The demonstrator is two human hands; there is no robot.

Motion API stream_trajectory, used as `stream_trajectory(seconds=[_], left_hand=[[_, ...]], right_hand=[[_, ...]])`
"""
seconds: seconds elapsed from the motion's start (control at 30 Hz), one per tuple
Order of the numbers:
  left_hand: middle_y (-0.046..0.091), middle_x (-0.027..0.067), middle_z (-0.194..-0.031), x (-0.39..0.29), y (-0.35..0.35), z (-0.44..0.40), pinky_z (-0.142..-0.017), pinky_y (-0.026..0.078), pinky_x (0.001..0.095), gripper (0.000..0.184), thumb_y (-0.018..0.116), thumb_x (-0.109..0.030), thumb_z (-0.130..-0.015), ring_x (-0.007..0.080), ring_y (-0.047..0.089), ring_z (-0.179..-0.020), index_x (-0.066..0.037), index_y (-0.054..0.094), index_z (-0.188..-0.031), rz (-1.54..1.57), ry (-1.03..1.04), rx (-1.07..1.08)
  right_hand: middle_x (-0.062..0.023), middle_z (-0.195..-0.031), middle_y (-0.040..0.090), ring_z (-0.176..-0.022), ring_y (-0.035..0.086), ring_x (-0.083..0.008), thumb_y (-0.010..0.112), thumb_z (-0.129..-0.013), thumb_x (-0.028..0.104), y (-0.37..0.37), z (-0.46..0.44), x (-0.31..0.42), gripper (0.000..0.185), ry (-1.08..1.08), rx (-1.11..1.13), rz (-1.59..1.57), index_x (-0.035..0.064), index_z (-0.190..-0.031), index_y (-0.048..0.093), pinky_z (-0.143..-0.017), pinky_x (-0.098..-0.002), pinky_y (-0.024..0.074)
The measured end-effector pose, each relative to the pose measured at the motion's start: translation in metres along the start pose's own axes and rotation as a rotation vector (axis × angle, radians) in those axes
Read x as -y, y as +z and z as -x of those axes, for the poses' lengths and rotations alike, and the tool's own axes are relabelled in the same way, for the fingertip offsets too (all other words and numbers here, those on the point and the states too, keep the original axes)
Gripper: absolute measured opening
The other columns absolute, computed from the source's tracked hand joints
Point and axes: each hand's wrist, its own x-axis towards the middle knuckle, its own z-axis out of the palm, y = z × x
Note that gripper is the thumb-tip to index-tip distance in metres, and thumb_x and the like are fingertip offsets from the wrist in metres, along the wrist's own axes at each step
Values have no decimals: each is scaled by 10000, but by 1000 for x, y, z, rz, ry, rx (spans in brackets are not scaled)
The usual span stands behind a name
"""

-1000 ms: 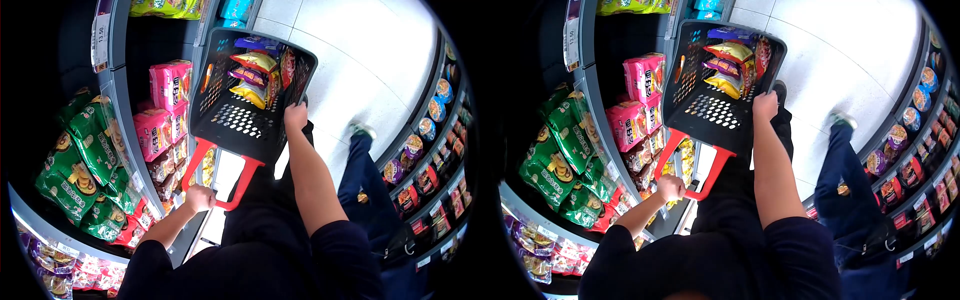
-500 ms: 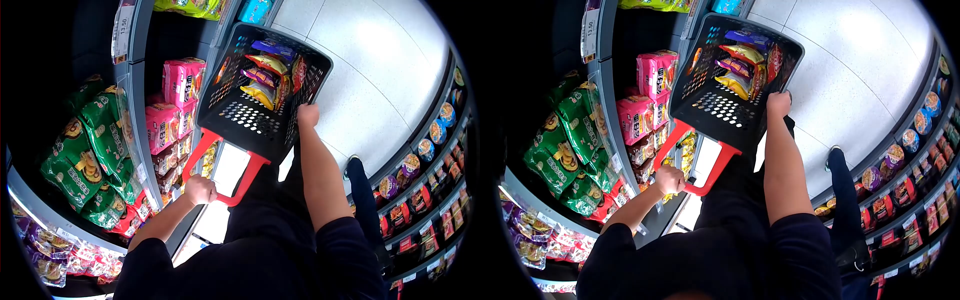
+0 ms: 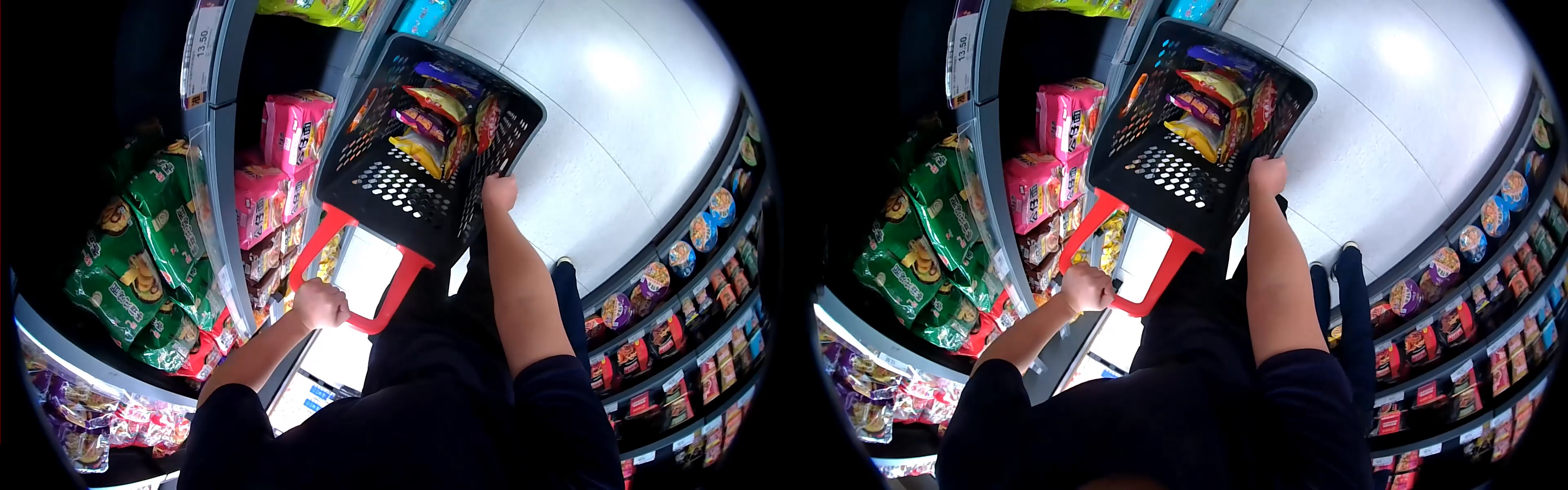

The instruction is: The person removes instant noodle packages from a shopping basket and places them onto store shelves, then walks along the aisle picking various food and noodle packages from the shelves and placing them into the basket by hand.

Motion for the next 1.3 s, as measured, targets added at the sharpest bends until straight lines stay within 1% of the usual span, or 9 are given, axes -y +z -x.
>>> stream_trajectory(seconds=[0.47,0.57,0.8,0.83,1.07,1.13,1.2,1.27,1.3], left_hand=[[409,17,-477,0,-10,-19,-456,379,338,208,595,-128,-647,209,467,-445,-135,456,-492,15,57,-164],[419,17,-494,5,-8,-17,-465,383,339,193,594,-131,-651,210,471,-462,-140,464,-508,14,94,-192],[438,8,-488,7,-1,-13,-470,379,340,199,597,-138,-643,202,486,-471,-144,463,-497,44,93,-266],[442,5,-481,7,-1,-13,-472,380,345,201,598,-139,-637,204,484,-464,-143,461,-491,45,94,-277],[513,34,-470,7,2,-13,-488,415,360,214,600,-188,-641,244,525,-452,-115,495,-469,50,78,-341],[518,54,-460,3,-4,-12,-491,415,376,241,588,-198,-654,266,517,-437,-107,502,-448,19,18,-304],[540,84,-470,1,-11,-10,-494,440,399,247,574,-234,-678,296,542,-454,-94,570,-474,2,-37,-280],[556,91,-484,-3,-6,-7,-496,454,409,254,569,-258,-691,304,564,-475,-93,609,-501,-10,-76,-310],[574,102,-505,-1,-1,-8,-499,468,419,279,556,-296,-715,315,583,-497,-99,648,-540,-30,-88,-287]], right_hand=[[-242,-964,671,-943,639,-415,602,-760,254,0,-47,3,334,-56,-40,26,-13,-951,659,-843,-461,507],[-291,-911,661,-912,639,-436,587,-703,201,-6,-46,7,349,-90,-78,-91,-89,-884,660,-834,-444,498],[-278,-938,667,-957,637,-411,595,-713,212,-9,-55,4,368,-66,31,-128,-67,-941,673,-855,-426,490],[-241,-801,681,-776,677,-366,588,-699,195,-4,-58,2,330,-104,-54,-110,-99,-830,662,-755,-411,523],[-231,-843,693,-840,674,-370,625,-701,250,-16,-57,14,380,-83,35,-136,-100,-837,683,-771,-412,512],[-222,-838,693,-832,673,-365,649,-767,271,19,-126,-19,398,-172,124,-158,-109,-880,671,-763,-414,515],[-234,-905,685,-911,664,-351,638,-851,308,-5,-133,-28,446,-464,325,-21,-116,-991,640,-807,-411,508],[-234,-968,661,-973,646,-337,630,-874,455,-25,-125,-45,658,-805,399,85,-143,-1134,541,-838,-421,502],[-304,-1178,572,-1118,568,-366,612,-878,479,-51,-80,-41,770,-761,345,162,-148,-1273,405,-936,-429,445]])
